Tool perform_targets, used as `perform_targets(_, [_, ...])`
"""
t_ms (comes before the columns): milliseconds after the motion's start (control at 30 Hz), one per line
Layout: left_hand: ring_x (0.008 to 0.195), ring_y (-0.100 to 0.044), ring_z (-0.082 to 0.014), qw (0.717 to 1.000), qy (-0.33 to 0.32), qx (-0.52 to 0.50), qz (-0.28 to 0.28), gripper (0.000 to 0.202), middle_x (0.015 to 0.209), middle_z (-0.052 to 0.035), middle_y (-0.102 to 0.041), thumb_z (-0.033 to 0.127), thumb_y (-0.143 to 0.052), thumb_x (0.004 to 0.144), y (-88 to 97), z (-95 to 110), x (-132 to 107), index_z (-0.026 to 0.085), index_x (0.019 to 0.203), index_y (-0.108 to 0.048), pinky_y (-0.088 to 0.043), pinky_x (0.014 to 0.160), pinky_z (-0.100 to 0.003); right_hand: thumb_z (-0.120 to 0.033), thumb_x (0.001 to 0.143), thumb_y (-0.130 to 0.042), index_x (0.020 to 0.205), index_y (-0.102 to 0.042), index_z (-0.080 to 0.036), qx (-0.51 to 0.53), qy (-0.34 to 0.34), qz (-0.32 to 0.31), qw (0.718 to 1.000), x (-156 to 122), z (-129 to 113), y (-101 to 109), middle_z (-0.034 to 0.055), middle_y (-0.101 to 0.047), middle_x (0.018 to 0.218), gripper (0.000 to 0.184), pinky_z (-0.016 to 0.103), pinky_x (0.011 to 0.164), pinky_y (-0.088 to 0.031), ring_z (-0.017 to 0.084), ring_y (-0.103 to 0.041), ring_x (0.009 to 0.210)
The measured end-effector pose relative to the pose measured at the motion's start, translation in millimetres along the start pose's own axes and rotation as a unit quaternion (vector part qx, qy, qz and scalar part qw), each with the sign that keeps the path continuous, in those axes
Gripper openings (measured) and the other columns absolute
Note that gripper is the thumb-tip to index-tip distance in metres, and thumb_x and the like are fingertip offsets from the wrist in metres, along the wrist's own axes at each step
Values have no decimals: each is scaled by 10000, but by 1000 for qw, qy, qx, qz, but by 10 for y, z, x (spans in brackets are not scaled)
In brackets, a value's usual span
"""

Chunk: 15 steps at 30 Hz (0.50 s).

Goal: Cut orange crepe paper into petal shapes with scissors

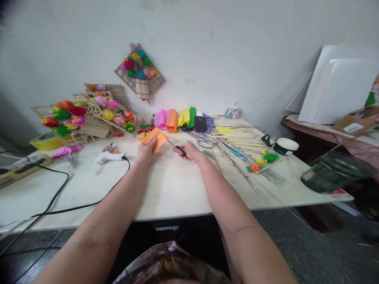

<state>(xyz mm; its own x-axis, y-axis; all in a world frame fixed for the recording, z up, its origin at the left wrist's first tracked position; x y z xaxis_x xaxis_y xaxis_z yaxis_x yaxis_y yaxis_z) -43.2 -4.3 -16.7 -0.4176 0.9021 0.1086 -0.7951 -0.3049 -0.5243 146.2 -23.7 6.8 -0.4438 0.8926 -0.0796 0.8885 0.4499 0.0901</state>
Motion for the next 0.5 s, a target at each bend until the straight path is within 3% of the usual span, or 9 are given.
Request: perform_targets(500, [827, -670, -207, 999, 15, -28, -12, 279, 967, -107, -697, 136, -727, 625, 4, 24, -9, 115, 897, -664, -546, 735, -320, -281, 725, -616, 771, -629, -112, 11, -3, -3, 1000, -15, 5, 7, -60, -424, 424, 176, 181, 320, -189, 48, -307, 354])
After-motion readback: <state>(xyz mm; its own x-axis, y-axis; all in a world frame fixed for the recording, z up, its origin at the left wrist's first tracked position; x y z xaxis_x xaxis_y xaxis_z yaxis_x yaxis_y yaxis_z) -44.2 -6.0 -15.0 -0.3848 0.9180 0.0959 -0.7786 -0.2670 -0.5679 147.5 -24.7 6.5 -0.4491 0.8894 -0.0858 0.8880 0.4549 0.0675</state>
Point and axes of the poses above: each hand's wrist, its own x-axis towards the middle knuckle, its own y-axis out of the back of the hand, z = x × y, the point moved 3 cm from there along x, towards the middle knuckle
